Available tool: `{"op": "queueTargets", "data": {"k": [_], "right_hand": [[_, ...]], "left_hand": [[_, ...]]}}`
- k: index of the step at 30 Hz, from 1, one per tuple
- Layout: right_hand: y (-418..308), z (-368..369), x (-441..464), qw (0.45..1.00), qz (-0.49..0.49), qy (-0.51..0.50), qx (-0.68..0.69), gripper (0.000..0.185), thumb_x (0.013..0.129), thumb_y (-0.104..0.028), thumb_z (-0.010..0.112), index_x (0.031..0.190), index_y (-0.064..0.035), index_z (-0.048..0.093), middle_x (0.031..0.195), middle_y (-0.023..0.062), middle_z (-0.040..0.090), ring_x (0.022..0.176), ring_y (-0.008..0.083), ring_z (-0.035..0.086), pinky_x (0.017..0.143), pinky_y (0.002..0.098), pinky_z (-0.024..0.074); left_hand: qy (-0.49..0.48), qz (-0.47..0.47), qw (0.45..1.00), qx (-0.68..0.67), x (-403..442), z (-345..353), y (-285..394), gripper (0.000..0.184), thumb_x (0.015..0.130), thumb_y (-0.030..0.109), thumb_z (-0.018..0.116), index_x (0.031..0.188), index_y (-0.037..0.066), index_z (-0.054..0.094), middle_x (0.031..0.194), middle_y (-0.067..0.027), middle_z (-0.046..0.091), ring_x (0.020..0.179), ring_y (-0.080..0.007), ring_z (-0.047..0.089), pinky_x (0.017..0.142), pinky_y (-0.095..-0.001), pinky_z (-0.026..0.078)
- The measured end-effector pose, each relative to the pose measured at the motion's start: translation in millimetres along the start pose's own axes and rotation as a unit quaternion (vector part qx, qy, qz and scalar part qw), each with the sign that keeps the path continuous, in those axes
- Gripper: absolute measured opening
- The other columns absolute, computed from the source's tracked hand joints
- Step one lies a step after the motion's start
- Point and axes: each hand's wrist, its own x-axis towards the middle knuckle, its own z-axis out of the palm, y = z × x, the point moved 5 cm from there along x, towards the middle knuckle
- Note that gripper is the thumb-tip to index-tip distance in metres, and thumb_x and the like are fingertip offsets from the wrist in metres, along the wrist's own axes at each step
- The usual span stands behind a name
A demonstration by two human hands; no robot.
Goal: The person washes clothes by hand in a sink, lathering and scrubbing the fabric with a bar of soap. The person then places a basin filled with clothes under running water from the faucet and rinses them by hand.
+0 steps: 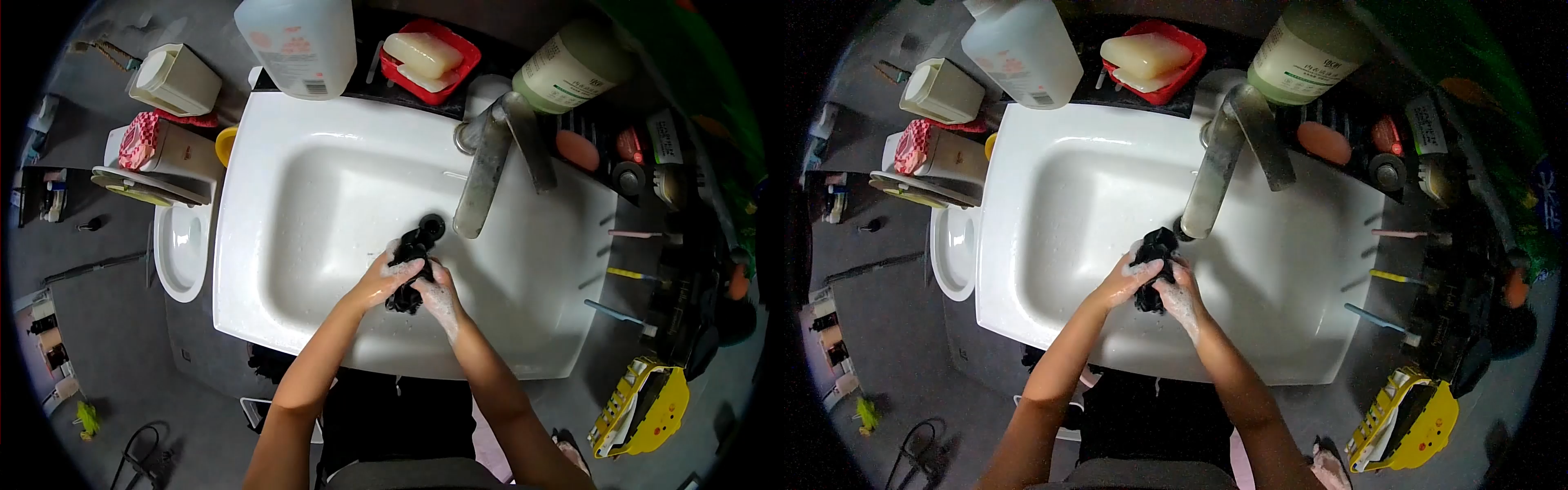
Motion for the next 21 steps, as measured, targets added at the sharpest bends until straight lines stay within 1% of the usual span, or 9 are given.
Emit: {"op": "queueTargets", "data": {"k": [4, 5, 7, 10, 12, 15, 17, 19, 21], "right_hand": [[-5, -4, 0, 0.980, -0.141, 0.135, 0.041, 0.030, 0.078, -0.010, 0.057, 0.107, -0.0027, 0.055, 0.118, 0.0103, 0.044, 0.113, 0.0183, 0.039, 0.093, 0.0297, 0.0330], [-5, -8, -5, 0.981, -0.057, 0.186, 0.011, 0.033, 0.084, -0.016, 0.051, 0.116, -0.0055, 0.049, 0.115, 0.0052, 0.049, 0.110, 0.0146, 0.043, 0.091, 0.0276, 0.0356], [14, -1, -18, 0.910, 0.192, 0.184, 0.318, 0.038, 0.087, -0.028, 0.047, 0.120, -0.0088, 0.047, 0.119, 0.0060, 0.048, 0.110, 0.0164, 0.044, 0.093, 0.0312, 0.0361], [-7, 27, -14, 0.813, 0.126, -0.116, 0.556, 0.041, 0.088, -0.039, 0.044, 0.115, -0.0080, 0.048, 0.109, 0.0076, 0.053, 0.100, 0.0209, 0.050, 0.088, 0.0348, 0.0408], [-8, 24, -12, 0.878, 0.041, -0.096, 0.467, 0.038, 0.089, -0.037, 0.041, 0.109, -0.0050, 0.049, 0.098, 0.0084, 0.056, 0.090, 0.0210, 0.054, 0.084, 0.0340, 0.0436], [46, 17, -6, 0.746, 0.163, -0.057, 0.643, 0.031, 0.089, -0.022, 0.042, 0.112, -0.0024, 0.046, 0.099, 0.0070, 0.054, 0.092, 0.0176, 0.054, 0.090, 0.0291, 0.0413], [21, 22, -14, 0.877, 0.108, 0.139, 0.447, 0.032, 0.087, -0.016, 0.041, 0.115, -0.0010, 0.047, 0.105, 0.0068, 0.055, 0.097, 0.0160, 0.054, 0.090, 0.0275, 0.0409], [21, 20, -12, 0.887, 0.091, 0.106, 0.439, 0.034, 0.084, -0.016, 0.041, 0.112, 0.0005, 0.050, 0.106, 0.0092, 0.055, 0.095, 0.0174, 0.054, 0.087, 0.0294, 0.0431], [20, 18, -8, 0.872, 0.103, 0.090, 0.469, 0.036, 0.082, -0.015, 0.042, 0.113, 0.0020, 0.049, 0.099, 0.0099, 0.056, 0.090, 0.0178, 0.055, 0.084, 0.0300, 0.0444]], "left_hand": [[0.247, 0.087, 0.950, 0.172, 6, -14, 26, 0.024, 0.090, 0.021, 0.046, 0.087, -0.003, 0.049, 0.074, -0.0164, 0.055, 0.069, -0.0223, 0.051, 0.065, -0.0325, 0.042], [0.301, 0.128, 0.936, 0.131, 4, -17, 29, 0.019, 0.088, 0.015, 0.048, 0.082, -0.003, 0.049, 0.071, -0.0191, 0.052, 0.065, -0.0331, 0.051, 0.061, -0.0359, 0.042], [0.318, 0.137, 0.931, 0.118, -9, -8, 44, 0.017, 0.083, 0.013, 0.055, 0.080, -0.003, 0.049, 0.072, -0.0185, 0.052, 0.065, -0.0333, 0.050, 0.060, -0.0349, 0.042], [0.286, 0.288, 0.893, 0.195, -34, 32, 44, 0.023, 0.068, 0.011, 0.068, 0.062, -0.001, 0.049, 0.069, -0.0127, 0.051, 0.068, -0.0313, 0.049, 0.062, -0.0371, 0.041], [0.247, 0.378, 0.856, 0.252, -52, 67, 43, 0.024, 0.066, 0.018, 0.067, 0.061, 0.003, 0.049, 0.067, -0.0114, 0.049, 0.071, -0.0309, 0.049, 0.072, -0.0416, 0.041], [0.282, 0.384, 0.812, 0.336, -43, 63, 16, 0.015, 0.060, 0.010, 0.061, 0.063, 0.002, 0.049, 0.077, -0.0152, 0.050, 0.082, -0.0319, 0.049, 0.088, -0.0465, 0.036], [0.306, 0.168, 0.917, 0.192, -9, 12, 10, 0.012, 0.062, 0.001, 0.052, 0.072, 0.004, 0.045, 0.073, -0.0120, 0.048, 0.078, -0.0317, 0.049, 0.078, -0.0344, 0.041], [0.329, 0.203, 0.921, 0.046, -14, 5, 17, 0.021, 0.061, -0.007, 0.044, 0.080, 0.001, 0.050, 0.091, -0.0159, 0.049, 0.090, -0.0298, 0.048, 0.086, -0.0333, 0.037], [0.315, 0.276, 0.897, 0.139, -32, 25, 17, 0.017, 0.061, -0.002, 0.044, 0.076, 0.001, 0.049, 0.090, -0.0166, 0.049, 0.089, -0.0293, 0.047, 0.081, -0.0368, 0.038]]}}
